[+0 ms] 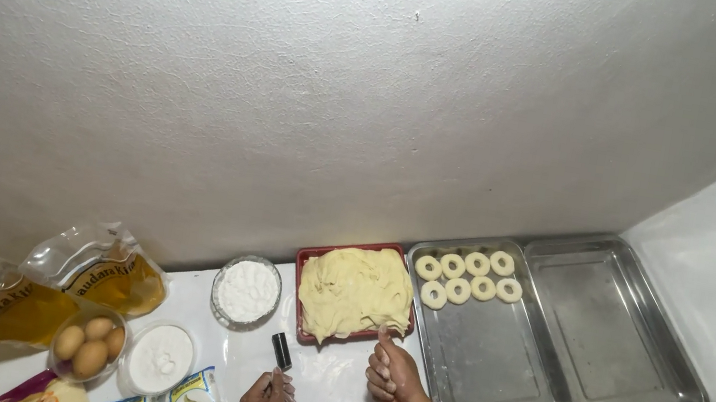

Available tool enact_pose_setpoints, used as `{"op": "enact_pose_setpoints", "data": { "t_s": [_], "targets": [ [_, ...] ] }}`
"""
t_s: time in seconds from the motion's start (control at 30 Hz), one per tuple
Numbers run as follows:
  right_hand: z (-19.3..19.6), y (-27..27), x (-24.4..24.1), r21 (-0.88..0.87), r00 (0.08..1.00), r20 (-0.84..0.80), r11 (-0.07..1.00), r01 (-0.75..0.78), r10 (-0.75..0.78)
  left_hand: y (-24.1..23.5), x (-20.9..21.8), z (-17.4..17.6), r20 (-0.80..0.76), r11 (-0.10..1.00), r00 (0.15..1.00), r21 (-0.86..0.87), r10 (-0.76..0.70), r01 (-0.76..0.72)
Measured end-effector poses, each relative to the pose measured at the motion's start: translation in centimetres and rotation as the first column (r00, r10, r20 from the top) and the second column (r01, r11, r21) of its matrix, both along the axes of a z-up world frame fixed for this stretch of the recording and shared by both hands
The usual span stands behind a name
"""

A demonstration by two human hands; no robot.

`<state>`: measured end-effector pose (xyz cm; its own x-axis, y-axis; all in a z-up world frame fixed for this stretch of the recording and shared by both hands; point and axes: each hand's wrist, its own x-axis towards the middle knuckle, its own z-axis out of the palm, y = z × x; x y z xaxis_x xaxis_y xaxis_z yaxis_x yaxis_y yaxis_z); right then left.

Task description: Manually shaping and cutting donut dough on a preparation table.

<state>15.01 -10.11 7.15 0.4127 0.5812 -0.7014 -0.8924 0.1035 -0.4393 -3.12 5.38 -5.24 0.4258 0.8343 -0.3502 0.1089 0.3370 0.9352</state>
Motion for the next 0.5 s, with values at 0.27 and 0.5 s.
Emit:
{"op": "enact_pose_setpoints", "data": {
  "t_s": [0.27, 0.5],
  "targets": [
    [-2.5, -0.1, 0.3, 0.311, 0.996, -0.075, 0.950, -0.013, 0.038, 0.2, -0.3, 2.7, -0.068, 1.000, 0.997, 0.000, 0.027, -0.027],
    [-4.5, 0.0, 0.4, -0.081, 0.998, 0.059, 0.996, 0.035, -0.030, -0.1, -0.3, 3.0, -0.088, 1.000, 0.996, 0.025, -0.014, 0.016]
  ]
}}
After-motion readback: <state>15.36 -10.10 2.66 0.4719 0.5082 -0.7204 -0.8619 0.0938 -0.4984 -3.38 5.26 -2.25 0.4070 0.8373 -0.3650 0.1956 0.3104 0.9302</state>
